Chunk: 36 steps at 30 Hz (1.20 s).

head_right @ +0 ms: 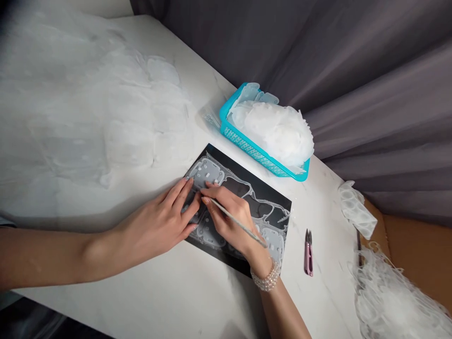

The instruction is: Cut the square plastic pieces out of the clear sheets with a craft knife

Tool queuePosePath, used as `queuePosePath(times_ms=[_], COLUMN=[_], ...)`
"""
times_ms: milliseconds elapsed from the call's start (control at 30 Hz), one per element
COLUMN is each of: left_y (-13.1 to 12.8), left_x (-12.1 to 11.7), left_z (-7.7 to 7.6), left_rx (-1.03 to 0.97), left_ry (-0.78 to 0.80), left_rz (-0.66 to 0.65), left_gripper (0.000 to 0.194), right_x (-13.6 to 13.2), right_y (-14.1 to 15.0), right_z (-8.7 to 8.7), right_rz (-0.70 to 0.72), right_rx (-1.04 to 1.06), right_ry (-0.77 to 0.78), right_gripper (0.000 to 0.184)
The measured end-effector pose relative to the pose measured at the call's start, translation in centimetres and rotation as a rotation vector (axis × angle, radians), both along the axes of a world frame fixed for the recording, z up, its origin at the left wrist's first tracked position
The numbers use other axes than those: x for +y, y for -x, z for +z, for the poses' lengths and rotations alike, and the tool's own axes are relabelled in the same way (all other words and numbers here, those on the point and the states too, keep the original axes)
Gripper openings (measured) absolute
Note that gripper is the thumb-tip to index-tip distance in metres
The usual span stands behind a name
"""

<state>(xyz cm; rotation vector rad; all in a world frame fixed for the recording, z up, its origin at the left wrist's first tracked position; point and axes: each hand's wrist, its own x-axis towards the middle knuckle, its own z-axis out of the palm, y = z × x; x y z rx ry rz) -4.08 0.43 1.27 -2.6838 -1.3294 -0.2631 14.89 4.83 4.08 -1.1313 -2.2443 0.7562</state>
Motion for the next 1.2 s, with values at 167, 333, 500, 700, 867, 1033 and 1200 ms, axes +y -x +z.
queuePosePath(times_ms=[167, 333, 500, 700, 867, 1033, 1200], left_y=[-0.1, 0.0, 0.1, 0.1, 0.3, 0.4, 0.1], left_x=[-0.3, -0.2, -0.3, -0.3, -0.3, -0.5, -0.4], left_z=[-0.2, 0.1, 0.6, 1.2, 1.3, 0.9, 0.1], left_rx=[0.058, 0.111, 0.16, 0.22, 0.173, 0.133, 0.121], left_ry=[-0.027, -0.065, -0.058, -0.02, -0.005, -0.028, -0.065], left_rz=[0.001, -0.018, -0.016, -0.031, -0.063, -0.068, 0.009], left_gripper=[0.057, 0.061, 0.061, 0.06, 0.058, 0.05, 0.061], right_x=[-0.2, -0.1, 0.1, -0.6, -0.7, 0.3, -0.1], right_y=[0.5, 0.7, 1.4, 0.8, -0.3, 0.4, 0.4], right_z=[0.0, -0.1, -0.1, 0.2, -0.6, -2.1, -2.3], right_rz=[0.019, 0.021, 0.045, 0.064, 0.147, 0.244, 0.17], right_rx=[-0.05, -0.087, -0.119, -0.154, -0.134, -0.117, -0.117], right_ry=[-0.044, -0.08, -0.145, -0.204, -0.292, -0.362, -0.294], right_gripper=[0.02, 0.019, 0.018, 0.019, 0.023, 0.021, 0.026])
